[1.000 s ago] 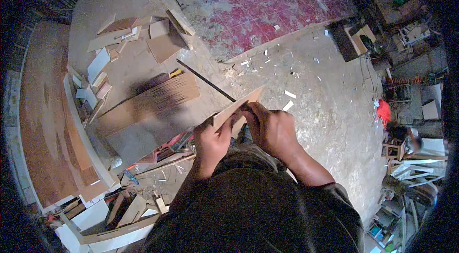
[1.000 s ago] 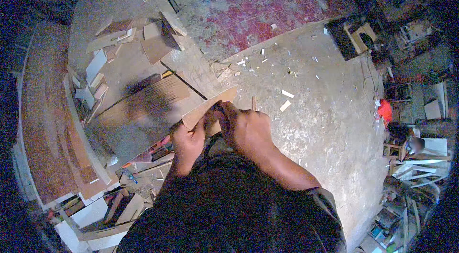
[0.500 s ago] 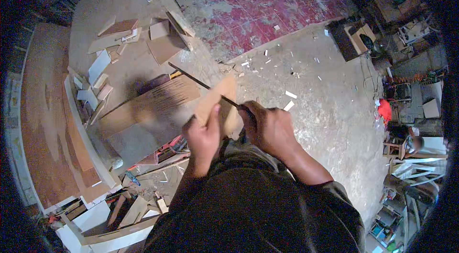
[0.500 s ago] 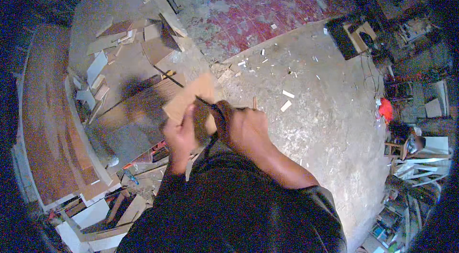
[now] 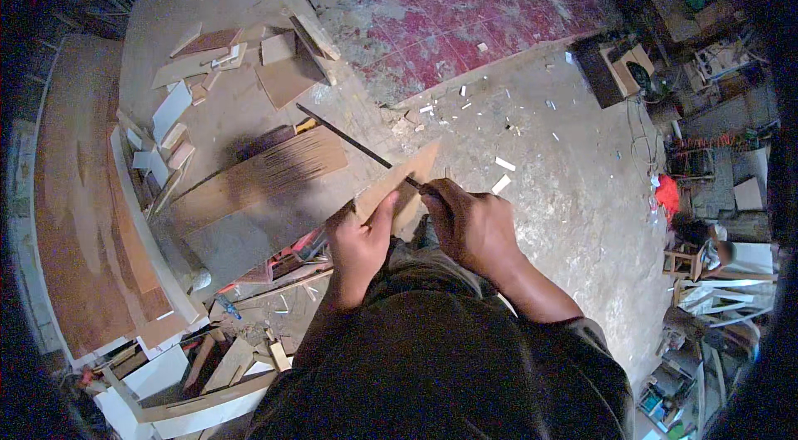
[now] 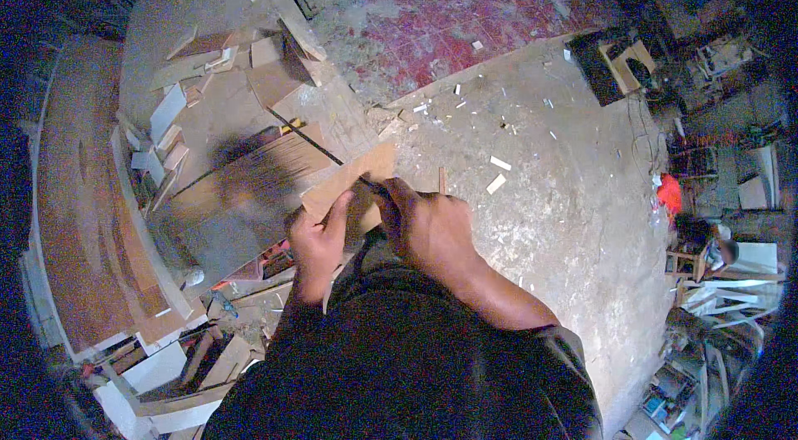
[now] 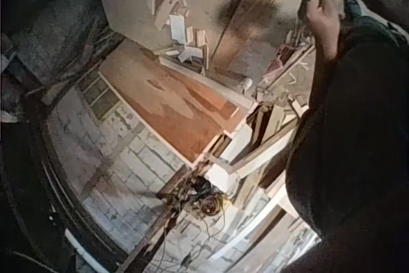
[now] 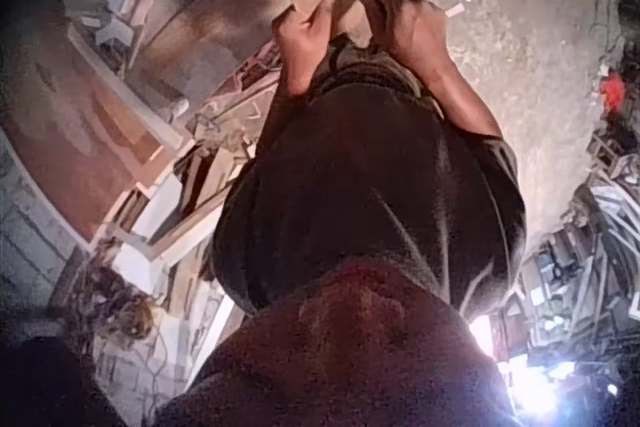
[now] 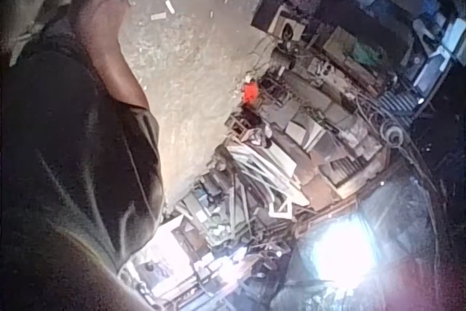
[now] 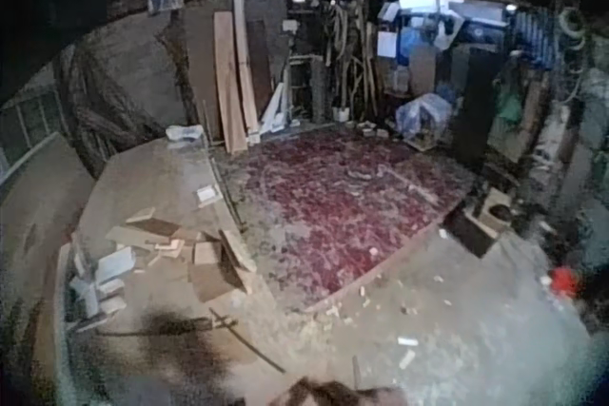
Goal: The person cuts a wood plank with a hand saw.
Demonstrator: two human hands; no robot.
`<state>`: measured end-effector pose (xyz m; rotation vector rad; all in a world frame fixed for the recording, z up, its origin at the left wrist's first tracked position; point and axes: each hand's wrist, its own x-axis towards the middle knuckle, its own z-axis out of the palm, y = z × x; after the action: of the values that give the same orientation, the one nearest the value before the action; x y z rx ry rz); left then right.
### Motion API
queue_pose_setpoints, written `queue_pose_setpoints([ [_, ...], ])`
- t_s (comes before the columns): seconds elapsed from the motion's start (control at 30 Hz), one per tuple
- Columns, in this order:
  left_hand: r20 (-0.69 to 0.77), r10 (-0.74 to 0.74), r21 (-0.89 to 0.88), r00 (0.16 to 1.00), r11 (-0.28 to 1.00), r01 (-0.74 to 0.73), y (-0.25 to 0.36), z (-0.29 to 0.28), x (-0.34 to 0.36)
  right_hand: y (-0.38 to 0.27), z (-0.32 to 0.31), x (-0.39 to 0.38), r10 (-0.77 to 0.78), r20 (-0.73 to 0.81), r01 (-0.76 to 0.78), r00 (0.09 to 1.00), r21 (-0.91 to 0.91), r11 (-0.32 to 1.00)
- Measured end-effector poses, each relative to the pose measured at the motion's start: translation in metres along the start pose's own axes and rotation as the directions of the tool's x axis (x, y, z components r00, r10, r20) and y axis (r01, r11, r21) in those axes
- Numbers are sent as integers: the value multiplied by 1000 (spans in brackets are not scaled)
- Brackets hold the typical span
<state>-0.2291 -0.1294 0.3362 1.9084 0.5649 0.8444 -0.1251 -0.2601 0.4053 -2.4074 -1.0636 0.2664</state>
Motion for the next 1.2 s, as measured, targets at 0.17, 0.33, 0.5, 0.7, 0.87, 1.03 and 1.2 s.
queue_pose_setpoints([
  [0.17, 115, -141, 8, 983, 990, 141, -12, 1, 7, 14, 20, 11, 103, 98, -126, 990, 269, 955],
  [0.33, 192, -249, -124, 949, 954, 275, -38, 13, 12, 43, 46, 21, 110, 123, -145, 986, 337, 930],
  [0.5, 424, -224, 190, 878, 969, 156, -61, -6, 23, 77, 71, 29, 265, 299, -399, 917, 682, 613],
  [0.7, 538, -334, 271, 774, 938, 216, -84, -25, 36, 96, 93, 13, 213, 194, -264, 957, 289, 920],
  [0.87, 692, -315, 267, 650, 948, 176, -104, -6, 57, 99, 112, 2, 217, 302, -194, 928, -102, 976],
  [1.03, 727, -256, 442, 637, 884, -150, -118, 17, 102, 108, 123, 11, 216, 349, -140, 912, -231, 963],
  [1.2, 639, 51, 539, 768, 682, -494, -150, 50, 113, 114, 140, 18, 245, 310, -189, 919, -202, 961],
])
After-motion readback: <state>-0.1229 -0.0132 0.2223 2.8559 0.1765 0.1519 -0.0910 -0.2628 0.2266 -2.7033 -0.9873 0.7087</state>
